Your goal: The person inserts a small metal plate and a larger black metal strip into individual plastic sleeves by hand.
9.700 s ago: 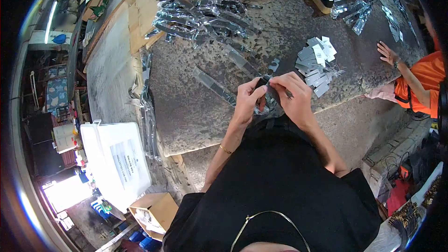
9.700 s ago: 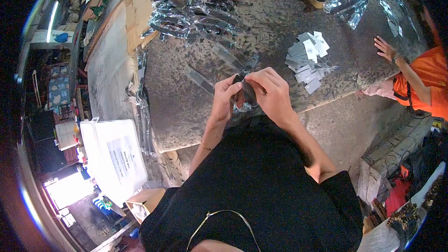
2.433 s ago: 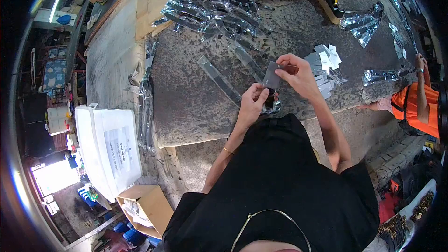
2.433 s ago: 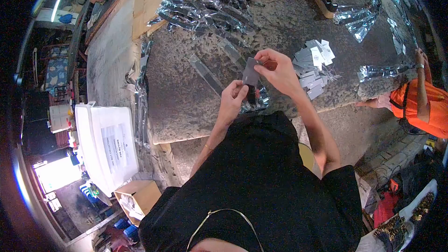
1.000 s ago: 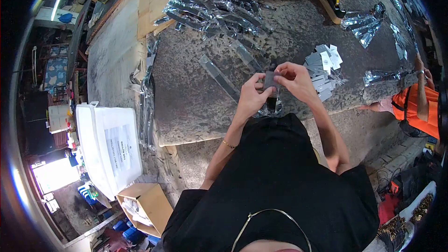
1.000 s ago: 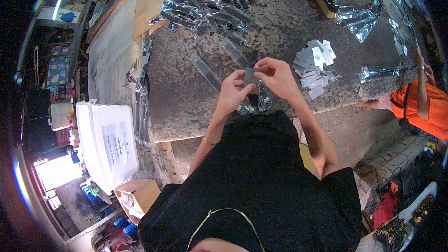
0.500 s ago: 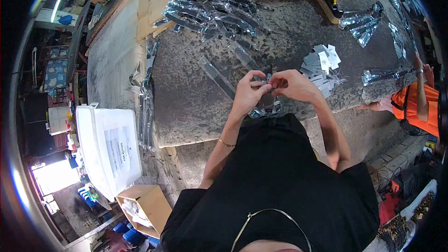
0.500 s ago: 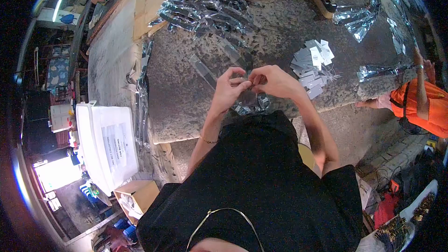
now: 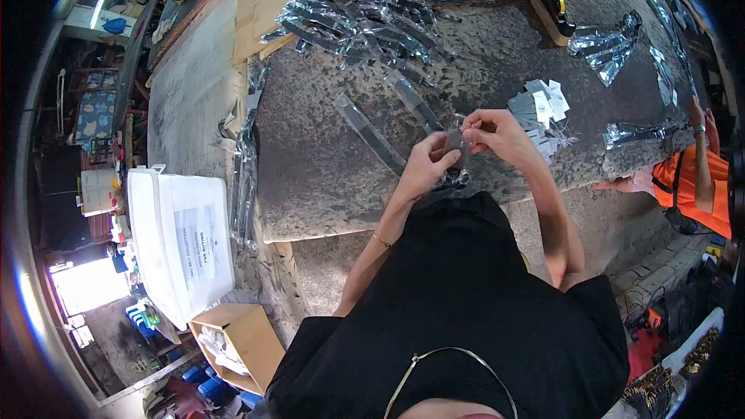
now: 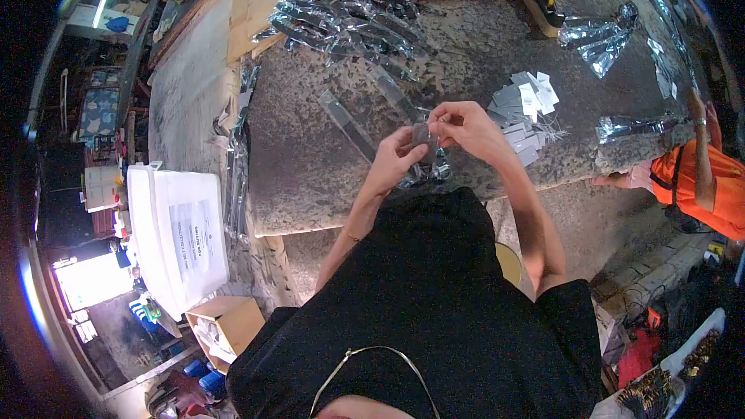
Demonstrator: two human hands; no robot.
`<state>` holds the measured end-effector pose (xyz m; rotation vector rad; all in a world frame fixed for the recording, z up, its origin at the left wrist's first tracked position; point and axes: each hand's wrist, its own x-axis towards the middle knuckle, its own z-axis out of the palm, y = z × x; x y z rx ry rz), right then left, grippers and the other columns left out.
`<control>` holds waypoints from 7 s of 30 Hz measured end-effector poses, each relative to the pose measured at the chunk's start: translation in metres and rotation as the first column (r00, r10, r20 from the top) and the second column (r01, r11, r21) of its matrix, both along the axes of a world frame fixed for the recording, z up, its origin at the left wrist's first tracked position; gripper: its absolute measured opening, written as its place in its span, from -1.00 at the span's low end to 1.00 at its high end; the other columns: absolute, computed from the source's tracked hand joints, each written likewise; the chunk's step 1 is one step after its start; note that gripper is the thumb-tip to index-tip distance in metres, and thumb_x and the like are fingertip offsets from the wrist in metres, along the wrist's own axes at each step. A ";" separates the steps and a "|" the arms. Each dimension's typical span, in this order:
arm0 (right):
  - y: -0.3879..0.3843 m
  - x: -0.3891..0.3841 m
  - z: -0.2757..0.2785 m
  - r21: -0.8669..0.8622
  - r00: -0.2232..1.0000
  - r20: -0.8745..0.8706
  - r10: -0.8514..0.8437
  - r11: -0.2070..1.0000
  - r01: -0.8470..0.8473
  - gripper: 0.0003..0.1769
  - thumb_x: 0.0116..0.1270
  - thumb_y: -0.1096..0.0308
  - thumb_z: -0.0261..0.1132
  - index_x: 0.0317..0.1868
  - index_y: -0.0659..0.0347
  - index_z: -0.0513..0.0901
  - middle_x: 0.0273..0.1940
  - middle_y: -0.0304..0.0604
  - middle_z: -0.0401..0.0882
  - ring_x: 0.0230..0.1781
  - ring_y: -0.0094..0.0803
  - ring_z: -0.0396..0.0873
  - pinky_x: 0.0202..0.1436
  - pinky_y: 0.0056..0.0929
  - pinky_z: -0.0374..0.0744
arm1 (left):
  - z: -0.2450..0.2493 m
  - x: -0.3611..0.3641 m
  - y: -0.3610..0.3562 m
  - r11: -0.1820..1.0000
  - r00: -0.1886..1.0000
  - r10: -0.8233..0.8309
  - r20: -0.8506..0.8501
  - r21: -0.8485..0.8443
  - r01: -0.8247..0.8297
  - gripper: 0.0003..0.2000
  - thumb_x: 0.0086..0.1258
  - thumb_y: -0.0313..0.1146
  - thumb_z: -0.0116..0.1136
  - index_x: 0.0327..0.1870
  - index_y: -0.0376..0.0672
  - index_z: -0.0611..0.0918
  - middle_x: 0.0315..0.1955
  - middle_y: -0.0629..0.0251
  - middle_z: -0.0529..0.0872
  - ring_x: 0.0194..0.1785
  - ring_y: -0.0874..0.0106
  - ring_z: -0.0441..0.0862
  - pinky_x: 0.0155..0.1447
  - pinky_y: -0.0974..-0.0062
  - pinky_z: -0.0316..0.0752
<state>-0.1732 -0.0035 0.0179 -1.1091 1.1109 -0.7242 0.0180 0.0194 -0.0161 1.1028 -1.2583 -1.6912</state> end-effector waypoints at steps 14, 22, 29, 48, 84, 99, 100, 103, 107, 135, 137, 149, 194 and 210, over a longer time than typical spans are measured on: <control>-0.008 -0.013 0.022 -0.257 0.897 -0.362 0.253 0.898 -0.357 -0.79 0.17 0.38 0.43 -0.24 0.31 0.67 -0.43 -0.24 0.55 -0.42 -0.51 0.51 -0.32 -0.48 0.47 | 0.022 0.000 0.001 0.993 0.981 -0.111 0.161 0.049 0.104 -0.86 0.44 -0.44 0.08 -0.17 -0.33 0.61 -0.41 0.40 0.66 -0.33 0.65 0.53 -0.25 0.65 0.40; -0.015 -0.013 0.029 -0.158 0.850 -0.396 0.347 0.886 -0.435 -0.76 0.15 0.30 0.41 -0.25 0.30 0.69 -0.44 -0.02 0.64 -0.43 -0.37 0.59 -0.12 -0.37 0.54 | 0.015 0.000 0.006 0.986 0.987 -0.159 0.016 0.044 0.158 -0.74 0.48 -0.26 0.00 -0.07 -0.31 0.55 -0.31 0.31 0.68 -0.24 0.59 0.56 -0.10 0.57 0.42; -0.013 -0.013 0.016 -0.289 0.849 -0.422 0.318 0.840 -0.458 -0.78 0.17 0.31 0.39 -0.23 0.25 0.69 -0.45 -0.03 0.61 -0.32 -0.28 0.61 0.47 -0.33 0.12 | 0.007 -0.010 0.008 0.973 0.954 -0.076 -0.288 0.188 0.134 -0.76 0.47 -0.30 -0.20 -0.09 -0.29 0.46 -0.33 0.12 0.65 -0.24 0.37 0.62 -0.07 0.46 0.49; 0.009 -0.003 0.006 -0.196 0.967 0.043 -0.250 0.947 0.254 -0.90 0.28 0.51 0.30 -0.20 0.28 0.60 -0.33 -0.31 0.57 -0.30 -0.63 0.54 -0.24 -0.63 0.53 | 0.025 -0.016 0.005 0.986 0.993 0.113 -0.040 0.131 -0.107 -0.85 0.45 -0.41 -0.20 -0.26 -0.22 0.45 -0.55 0.32 0.59 -0.55 0.55 0.52 -0.43 0.60 0.39; 0.007 0.007 0.037 -0.612 0.959 -0.256 -0.125 0.789 -0.061 -0.90 0.18 0.62 0.31 -0.28 0.32 0.58 0.10 -0.08 0.42 -0.12 -0.29 0.57 -0.19 -0.40 0.60 | 0.032 -0.010 0.007 0.998 0.996 0.065 -0.069 0.020 -0.063 -0.81 0.30 -0.50 -0.15 -0.10 -0.27 0.44 -0.43 0.26 0.61 -0.42 0.52 0.57 -0.32 0.61 0.43; 0.002 0.020 0.056 -0.856 0.906 -0.266 -0.330 0.514 -0.064 -0.82 0.20 0.61 0.27 -0.21 0.26 0.50 -0.02 -0.05 0.39 -0.18 -0.18 0.58 -0.17 -0.32 0.58 | 0.056 -0.006 -0.010 0.999 0.989 0.000 -0.147 -0.033 -0.005 -0.87 0.39 -0.50 -0.06 -0.13 -0.33 0.48 -0.45 0.30 0.57 -0.40 0.51 0.54 -0.24 0.54 0.43; 0.001 0.021 0.055 -0.870 0.908 -0.227 -0.351 0.492 -0.027 -0.82 0.20 0.61 0.27 -0.20 0.25 0.50 -0.01 -0.05 0.39 -0.18 -0.18 0.57 -0.17 -0.33 0.57 | 0.062 -0.006 -0.012 0.999 0.989 0.003 -0.149 -0.038 -0.009 -0.87 0.39 -0.50 -0.06 -0.13 -0.33 0.48 -0.45 0.30 0.57 -0.40 0.51 0.54 -0.24 0.54 0.43; -0.002 0.023 0.062 -0.886 0.913 -0.177 -0.367 0.463 0.014 -0.81 0.20 0.60 0.29 -0.19 0.23 0.51 -0.03 -0.06 0.39 -0.18 -0.19 0.56 -0.18 -0.35 0.56 | 0.078 -0.006 -0.017 1.000 0.984 -0.010 -0.177 -0.025 0.005 -0.87 0.34 -0.54 -0.05 -0.14 -0.34 0.47 -0.46 0.30 0.57 -0.40 0.50 0.54 -0.25 0.54 0.42; -0.008 0.020 0.086 -0.876 0.934 -0.235 -0.268 0.476 -0.084 -0.79 0.19 0.54 0.32 -0.17 0.21 0.52 -0.08 -0.09 0.43 -0.18 -0.20 0.55 -0.18 -0.34 0.55 | 0.087 -0.005 -0.023 0.995 0.987 -0.024 -0.157 -0.095 0.009 -0.86 0.25 -0.60 -0.09 -0.19 -0.33 0.45 -0.46 0.27 0.57 -0.40 0.48 0.55 -0.24 0.52 0.46; -0.047 0.030 0.228 -0.898 0.942 -0.336 0.017 0.297 -0.326 -0.87 0.22 0.44 0.33 -0.30 0.30 0.57 -0.25 -0.14 0.46 -0.39 -0.36 0.54 -0.30 -0.44 0.52 | 0.170 0.003 -0.044 0.923 0.981 0.036 -0.193 -0.371 -0.107 -0.84 0.30 -0.42 -0.05 -0.28 -0.30 0.56 -0.51 0.35 0.62 -0.39 0.57 0.54 -0.22 0.60 0.39; -0.051 0.033 0.237 -0.893 0.936 -0.349 0.048 0.284 -0.348 -0.87 0.22 0.45 0.34 -0.29 0.31 0.58 -0.22 -0.14 0.48 -0.38 -0.37 0.55 -0.30 -0.47 0.53 | 0.181 0.003 -0.045 0.921 0.976 0.063 -0.211 -0.364 -0.138 -0.84 0.29 -0.41 -0.04 -0.30 -0.29 0.57 -0.51 0.35 0.62 -0.38 0.58 0.54 -0.23 0.61 0.38; -0.070 0.054 0.284 -0.853 0.917 -0.307 0.254 0.354 -0.383 -0.90 0.22 0.48 0.32 -0.27 0.33 0.62 -0.12 -0.20 0.51 -0.26 -0.56 0.53 -0.21 -0.57 0.54 | 0.231 0.022 -0.043 0.891 0.952 0.108 -0.285 -0.397 -0.220 -0.89 0.28 -0.50 -0.06 -0.30 -0.32 0.53 -0.52 0.22 0.63 -0.35 0.42 0.63 -0.19 0.51 0.50; -0.067 0.193 0.318 -0.896 0.947 -0.107 0.302 0.384 -0.224 -0.68 0.24 0.50 0.34 0.00 0.29 0.53 -0.25 -0.20 0.61 -0.28 -0.62 0.53 -0.22 -0.61 0.53 | 0.269 0.123 -0.028 0.852 0.865 0.287 -0.411 -0.304 -0.427 -0.80 0.22 -0.38 -0.12 -0.37 -0.33 0.51 -0.62 0.14 0.55 -0.57 0.36 0.54 -0.42 0.41 0.45; -0.058 0.310 0.305 -0.821 0.970 -0.072 0.234 0.538 -0.190 -0.71 0.43 0.30 0.19 -0.16 0.43 0.66 -0.30 -0.21 0.70 -0.31 -0.67 0.56 -0.23 -0.65 0.51 | 0.260 0.236 -0.020 0.881 0.859 0.172 -0.482 -0.316 -0.353 -0.75 0.43 -0.34 -0.07 -0.36 -0.36 0.55 -0.57 0.13 0.64 -0.51 0.39 0.63 -0.34 0.50 0.51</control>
